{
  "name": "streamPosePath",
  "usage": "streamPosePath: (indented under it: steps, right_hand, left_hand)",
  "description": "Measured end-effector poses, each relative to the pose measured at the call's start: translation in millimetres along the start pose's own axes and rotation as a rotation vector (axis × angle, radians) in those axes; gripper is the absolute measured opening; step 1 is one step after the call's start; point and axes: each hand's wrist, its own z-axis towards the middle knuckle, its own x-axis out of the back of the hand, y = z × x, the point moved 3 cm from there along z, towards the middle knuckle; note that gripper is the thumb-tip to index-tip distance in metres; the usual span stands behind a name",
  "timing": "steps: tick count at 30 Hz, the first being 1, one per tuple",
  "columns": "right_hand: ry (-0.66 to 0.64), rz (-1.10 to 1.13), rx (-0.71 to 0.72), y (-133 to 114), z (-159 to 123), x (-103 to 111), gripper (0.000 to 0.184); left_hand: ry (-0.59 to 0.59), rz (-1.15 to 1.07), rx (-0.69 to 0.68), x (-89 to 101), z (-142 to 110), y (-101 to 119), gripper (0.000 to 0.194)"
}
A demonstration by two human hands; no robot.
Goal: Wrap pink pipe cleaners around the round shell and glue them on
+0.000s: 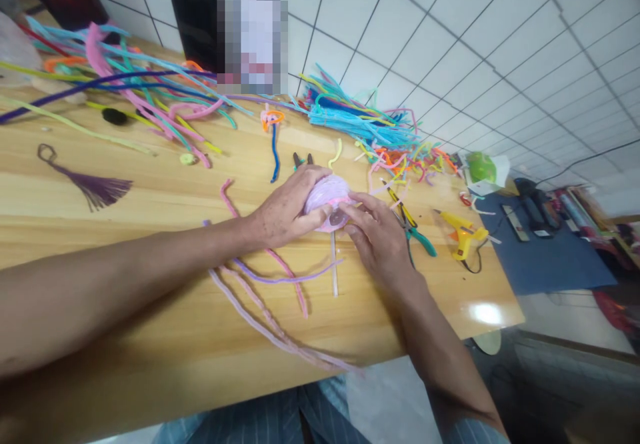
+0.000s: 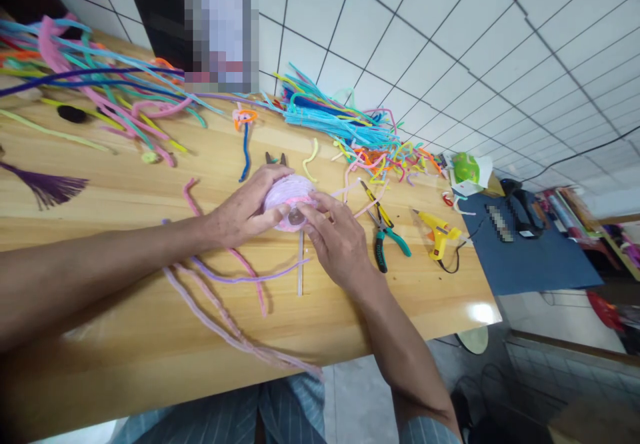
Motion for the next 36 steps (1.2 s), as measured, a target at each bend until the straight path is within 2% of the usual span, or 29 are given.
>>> streamPosePath:
  steps: [13, 28, 36]
  right_hand:
    - [0.018, -0.009, 0.052, -0.5, -2.5, -0.3, 0.049]
    - [-0.024, -0.083, 0.058, 0.2, -1.5, 1.2, 0.045]
    - [0.035, -0.145, 0.104, -1.4, -0.4, -0.2, 0.041]
  left_hand:
    - [0.007, 0.016, 0.03, 0.2, 1.3, 2.5, 0.054]
    - [0.012, 0.021, 0.067, -0.6, 2.3, 2.3, 0.056]
    - [-0.002, 0.023, 0.062, 0.1, 2.3, 2.3, 0.057]
